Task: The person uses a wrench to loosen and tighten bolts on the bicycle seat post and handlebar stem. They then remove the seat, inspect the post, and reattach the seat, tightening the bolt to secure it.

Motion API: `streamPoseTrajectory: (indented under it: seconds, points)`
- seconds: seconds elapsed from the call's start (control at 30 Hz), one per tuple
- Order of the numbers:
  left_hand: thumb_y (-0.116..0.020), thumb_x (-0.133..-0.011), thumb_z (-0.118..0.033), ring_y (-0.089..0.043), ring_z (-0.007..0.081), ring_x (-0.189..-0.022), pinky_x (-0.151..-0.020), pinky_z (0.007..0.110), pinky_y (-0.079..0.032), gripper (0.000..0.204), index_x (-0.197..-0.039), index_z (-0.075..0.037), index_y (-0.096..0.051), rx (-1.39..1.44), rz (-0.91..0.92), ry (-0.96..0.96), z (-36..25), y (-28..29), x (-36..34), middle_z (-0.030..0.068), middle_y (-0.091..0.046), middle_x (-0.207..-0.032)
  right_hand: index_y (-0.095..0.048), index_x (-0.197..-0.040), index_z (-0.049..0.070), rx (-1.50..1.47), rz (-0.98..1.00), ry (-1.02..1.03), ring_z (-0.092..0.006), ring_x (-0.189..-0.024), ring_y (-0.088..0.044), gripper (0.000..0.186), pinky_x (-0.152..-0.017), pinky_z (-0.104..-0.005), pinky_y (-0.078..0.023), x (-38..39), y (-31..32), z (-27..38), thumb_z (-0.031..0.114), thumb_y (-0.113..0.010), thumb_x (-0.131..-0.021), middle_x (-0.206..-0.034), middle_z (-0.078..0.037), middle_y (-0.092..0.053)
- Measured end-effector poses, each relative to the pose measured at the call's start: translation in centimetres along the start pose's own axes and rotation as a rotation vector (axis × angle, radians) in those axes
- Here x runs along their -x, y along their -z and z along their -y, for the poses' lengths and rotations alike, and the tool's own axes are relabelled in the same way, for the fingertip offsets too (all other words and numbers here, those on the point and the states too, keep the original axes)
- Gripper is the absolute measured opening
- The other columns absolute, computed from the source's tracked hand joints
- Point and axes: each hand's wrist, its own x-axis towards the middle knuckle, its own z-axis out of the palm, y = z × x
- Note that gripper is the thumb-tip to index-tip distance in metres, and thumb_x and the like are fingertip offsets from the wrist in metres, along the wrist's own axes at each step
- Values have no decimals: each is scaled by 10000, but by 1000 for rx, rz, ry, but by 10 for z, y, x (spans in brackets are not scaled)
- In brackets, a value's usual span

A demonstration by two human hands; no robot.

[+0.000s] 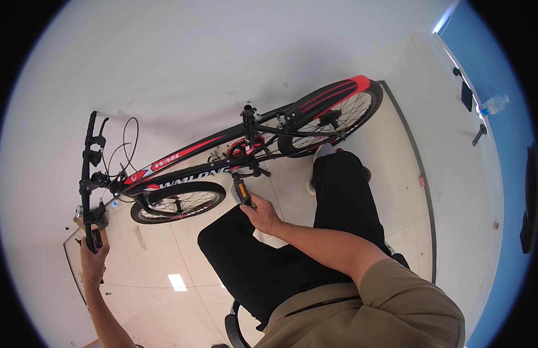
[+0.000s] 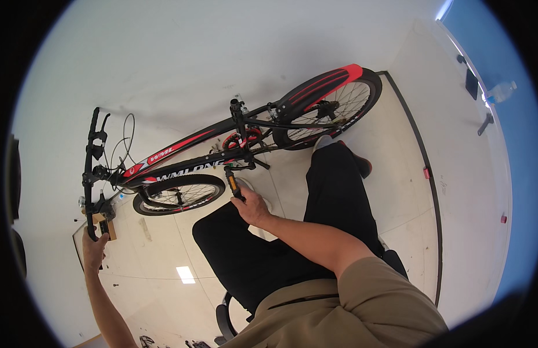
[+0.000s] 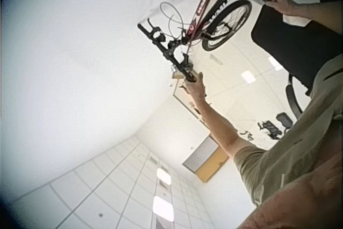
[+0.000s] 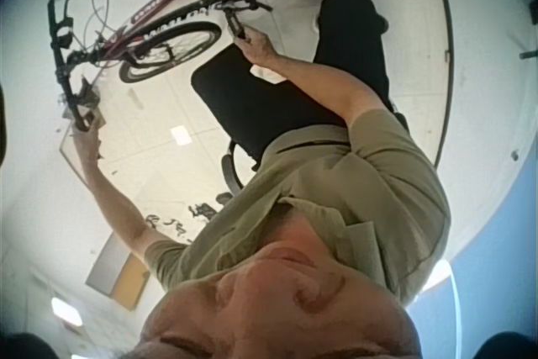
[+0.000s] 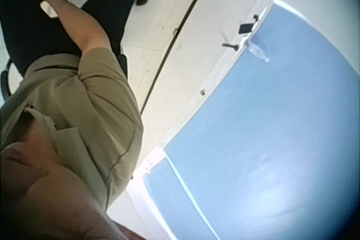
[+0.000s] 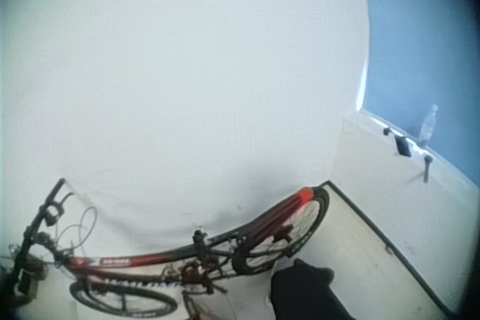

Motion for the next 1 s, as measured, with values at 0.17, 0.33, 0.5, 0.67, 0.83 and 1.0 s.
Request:
streamPoseTrajectory:
  seconds: [0.17,0.33,0.5,0.67,0.83,1.0]
  points:
    - [-743,-862,-115,-468,96,-485,-396,276,-397,329,-1071,-53,-497,-25,-3,-23,4,0,-3,-2,-494,-730,-612,-1270,52,2,-6,22,-374,-924,-664,417,-832,-406,-520,-1,1,-3,251,-660,-907,-991,-191,-702]
    - [-744,-856,-118,-469,98,-479,-396,277,-396,340,-1084,-52,-501,-11,-10,-30,2,-1,-1,-5,-488,-716,-605,-1293,58,8,-3,10,-384,-930,-664,440,-834,-409,-521,-1,-1,-7,258,-657,-905,-1000,-195,-707]
    - [-738,-854,-114,-466,99,-467,-393,278,-394,322,-1058,-52,-496,-20,-6,-30,1,1,0,-2,-490,-710,-599,-1300,62,32,-38,-20,-333,-843,-668,438,-773,-399,-527,-1,1,-3,255,-644,-909,-948,-176,-691]
    - [-737,-854,-114,-464,98,-464,-392,278,-394,316,-1040,-50,-489,-16,-1,-33,0,0,-1,2,-488,-705,-593,-1306,67,-18,-68,-3,-266,-777,-660,434,-733,-373,-526,-1,0,-8,234,-649,-910,-914,-151,-665]
    - [-740,-854,-109,-455,91,-467,-392,272,-390,326,-1039,-49,-478,2,-4,-30,1,0,1,-1,-489,-705,-578,-1294,35,-51,-124,8,-240,-780,-660,415,-742,-371,-530,2,0,-1,176,-636,-908,-937,-143,-671]
    - [-750,-844,-120,-442,93,-457,-377,275,-379,344,-1010,-42,-459,23,14,-36,2,1,-4,2,-478,-687,-534,-1290,-3,-149,-310,-10,-263,-832,-660,398,-770,-360,-526,-2,10,-3,116,-582,-913,-962,-149,-655]
